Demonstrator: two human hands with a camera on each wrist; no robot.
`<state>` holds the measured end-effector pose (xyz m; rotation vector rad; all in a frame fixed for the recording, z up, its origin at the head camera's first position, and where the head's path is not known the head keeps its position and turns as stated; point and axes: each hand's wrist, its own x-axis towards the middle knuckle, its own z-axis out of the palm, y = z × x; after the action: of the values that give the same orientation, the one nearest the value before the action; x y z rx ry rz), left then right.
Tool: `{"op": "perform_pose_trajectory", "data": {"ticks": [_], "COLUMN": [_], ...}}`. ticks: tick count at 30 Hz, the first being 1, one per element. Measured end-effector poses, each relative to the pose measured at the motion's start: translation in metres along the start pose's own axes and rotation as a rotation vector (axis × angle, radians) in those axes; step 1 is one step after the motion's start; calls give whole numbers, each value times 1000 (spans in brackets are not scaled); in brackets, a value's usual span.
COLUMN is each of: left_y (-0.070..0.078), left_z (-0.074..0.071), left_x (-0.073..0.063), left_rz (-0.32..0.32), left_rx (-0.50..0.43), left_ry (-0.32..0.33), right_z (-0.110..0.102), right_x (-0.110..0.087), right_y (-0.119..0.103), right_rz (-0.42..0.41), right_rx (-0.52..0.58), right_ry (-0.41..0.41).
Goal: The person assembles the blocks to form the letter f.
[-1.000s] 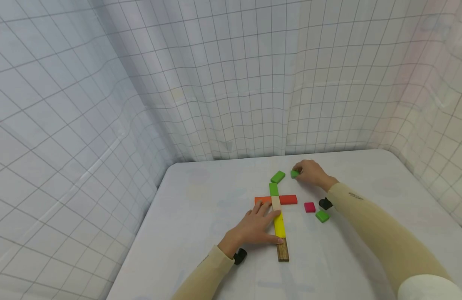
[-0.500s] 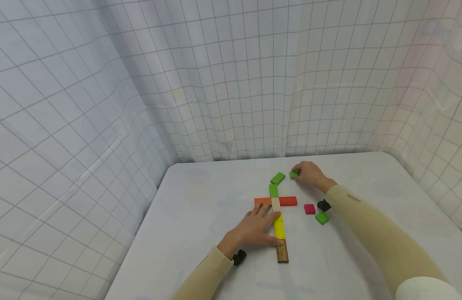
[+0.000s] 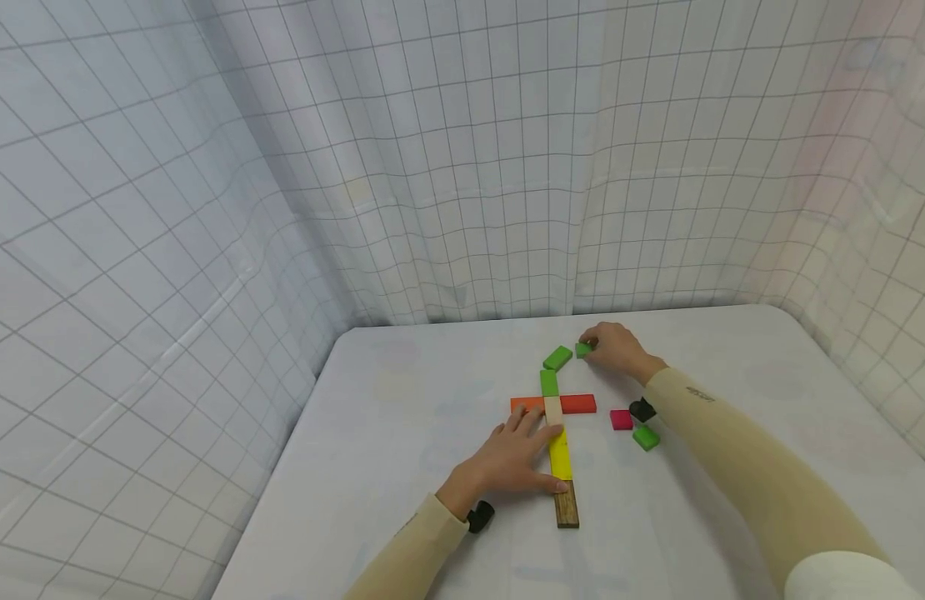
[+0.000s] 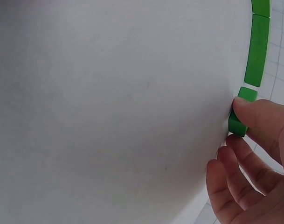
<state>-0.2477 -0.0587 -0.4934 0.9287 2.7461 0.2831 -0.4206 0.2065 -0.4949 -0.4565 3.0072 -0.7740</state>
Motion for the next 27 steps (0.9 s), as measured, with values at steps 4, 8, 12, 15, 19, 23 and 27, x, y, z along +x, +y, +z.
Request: {"op": "perform_pose_trajectory", "data": {"ticks": [4, 8, 12, 15, 19, 23, 27], "left_y": [-1, -1, -2, -2, -2, -2, -2], "left_z": [0, 0, 2, 3, 2, 2, 2], "left_x": [1, 1, 2, 2, 2, 2, 2], "left_rz": [-1, -1, 2, 5, 1, -2, -1], "left_rx": [3, 3, 7, 8, 4, 10, 8], "left_ry": [-2, -4, -1, 0, -4, -2, -1], "right_z": [0, 0, 1, 2, 1, 1, 1], "right_x": [2, 4, 6, 7, 8, 7, 6], "right_y": [0, -1, -2, -1, -1, -2, -2], "right_rz": [-5, -11, -16, -21, -25, -25, -27], "right_rx": [-1, 3, -7, -16, -18, -14, -13], "right_ry": [5, 6, 9, 13, 10, 5, 3]}}
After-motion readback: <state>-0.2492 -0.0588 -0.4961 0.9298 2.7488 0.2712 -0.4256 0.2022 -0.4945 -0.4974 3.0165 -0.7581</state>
